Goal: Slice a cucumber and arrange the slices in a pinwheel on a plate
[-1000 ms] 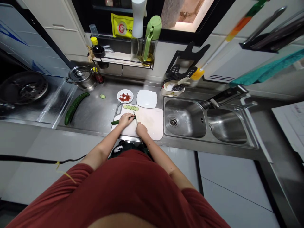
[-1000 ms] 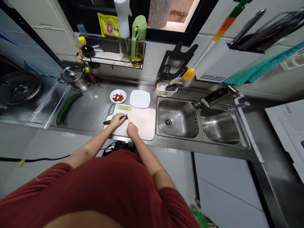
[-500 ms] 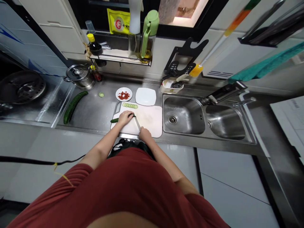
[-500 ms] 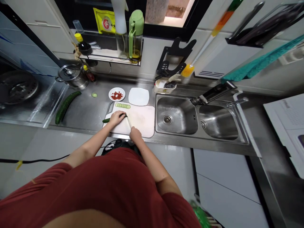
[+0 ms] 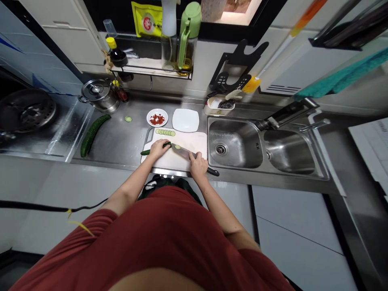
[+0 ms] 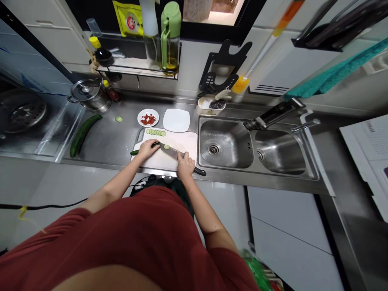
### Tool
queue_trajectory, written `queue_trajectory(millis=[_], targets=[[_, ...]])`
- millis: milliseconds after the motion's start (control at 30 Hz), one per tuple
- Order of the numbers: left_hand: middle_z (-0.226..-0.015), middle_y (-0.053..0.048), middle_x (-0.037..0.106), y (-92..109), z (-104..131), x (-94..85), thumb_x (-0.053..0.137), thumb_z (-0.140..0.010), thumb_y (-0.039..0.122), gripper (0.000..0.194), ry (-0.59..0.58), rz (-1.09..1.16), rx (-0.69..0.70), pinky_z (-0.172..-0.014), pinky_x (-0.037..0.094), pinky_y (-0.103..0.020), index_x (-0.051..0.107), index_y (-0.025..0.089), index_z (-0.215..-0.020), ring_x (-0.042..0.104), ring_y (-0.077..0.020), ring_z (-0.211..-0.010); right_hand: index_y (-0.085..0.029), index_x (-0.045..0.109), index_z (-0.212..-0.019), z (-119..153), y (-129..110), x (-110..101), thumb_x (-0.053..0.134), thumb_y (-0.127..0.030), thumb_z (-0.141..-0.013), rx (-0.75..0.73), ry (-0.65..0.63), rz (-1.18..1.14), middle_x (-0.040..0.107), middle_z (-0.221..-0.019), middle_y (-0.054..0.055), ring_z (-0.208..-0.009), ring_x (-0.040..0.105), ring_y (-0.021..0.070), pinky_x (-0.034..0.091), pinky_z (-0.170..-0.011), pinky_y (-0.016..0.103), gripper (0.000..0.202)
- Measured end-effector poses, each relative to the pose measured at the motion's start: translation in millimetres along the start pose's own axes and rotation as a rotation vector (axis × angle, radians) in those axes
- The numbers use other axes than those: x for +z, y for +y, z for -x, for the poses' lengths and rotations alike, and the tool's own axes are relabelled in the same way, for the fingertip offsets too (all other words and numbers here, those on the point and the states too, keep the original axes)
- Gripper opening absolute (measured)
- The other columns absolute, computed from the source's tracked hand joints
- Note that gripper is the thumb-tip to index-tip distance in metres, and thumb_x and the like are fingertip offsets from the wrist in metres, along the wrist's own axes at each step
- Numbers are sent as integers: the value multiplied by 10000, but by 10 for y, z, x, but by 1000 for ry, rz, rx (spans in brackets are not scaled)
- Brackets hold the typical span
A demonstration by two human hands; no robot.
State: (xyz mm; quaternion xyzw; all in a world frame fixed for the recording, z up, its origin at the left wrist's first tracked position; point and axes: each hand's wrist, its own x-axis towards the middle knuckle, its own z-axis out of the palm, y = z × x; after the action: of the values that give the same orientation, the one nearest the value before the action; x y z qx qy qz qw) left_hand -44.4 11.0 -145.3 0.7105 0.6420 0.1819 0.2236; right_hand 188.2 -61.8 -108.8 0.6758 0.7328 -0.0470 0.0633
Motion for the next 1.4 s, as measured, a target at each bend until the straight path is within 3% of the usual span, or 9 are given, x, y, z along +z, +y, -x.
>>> queue_trajectory(millis=[433, 733, 833, 1000, 1267, 1400], targets=[[-1156, -37, 665, 35, 91, 19, 576, -866, 374, 310, 5, -14, 31, -950, 437, -336, 652, 273, -1150, 578, -231, -1096, -336, 494, -1363, -20, 32, 115, 373, -244, -978, 36, 75, -27, 461, -1215, 105, -830, 496, 175, 284, -738, 321, 414], [-1173, -41, 664, 59, 30, 25, 464, -928, 408, 346, 104, 131, 9, -919, 460, -311, 646, 235, -1167, 604, -196, -1040, -294, 529, -1332, -30, 55, 204, 423, -235, -954, 9, 147, -40, 464, -1206, 111, -814, 470, 170, 275, -735, 308, 396], [-1167, -43, 663, 140, -53, -18, 550, -874, 445, 379, 28, 153, 88, -922, 460, -316, 650, 232, -1171, 601, -201, -1034, -270, 540, -1321, -33, 69, 229, 439, -232, -944, -15, 188, -43, 473, -1197, 114, -805, 458, 172, 270, -733, 308, 392], [-1039, -37, 691, 271, -191, -74, 603, -824, 440, 271, -148, 157, 195, -946, 443, -340, 719, 234, -956, 594, -215, -1021, -261, 553, -1301, -36, 108, 204, 435, -218, -936, -32, 189, -70, 472, -1212, 112, -819, 449, 178, 265, -750, 310, 387], [-860, -17, 675, 353, -263, 13, 629, -777, 291, 156, -162, 264, 109, -816, 472, -301, 670, 204, -900, 609, -175, -849, -259, 531, -1330, -2, 170, 187, 422, -214, -935, 7, 112, -77, 459, -1238, 116, -869, 451, 191, 267, -785, 320, 412], [-798, -3, 662, 296, -374, 120, 602, -794, 255, 157, -13, 318, -73, -717, 467, -263, 642, 193, -933, 599, -144, -737, -261, 535, -1323, 25, 226, 226, 442, -223, -929, 48, 98, -91, 453, -1239, 113, -880, 459, 189, 273, -786, 313, 407]])
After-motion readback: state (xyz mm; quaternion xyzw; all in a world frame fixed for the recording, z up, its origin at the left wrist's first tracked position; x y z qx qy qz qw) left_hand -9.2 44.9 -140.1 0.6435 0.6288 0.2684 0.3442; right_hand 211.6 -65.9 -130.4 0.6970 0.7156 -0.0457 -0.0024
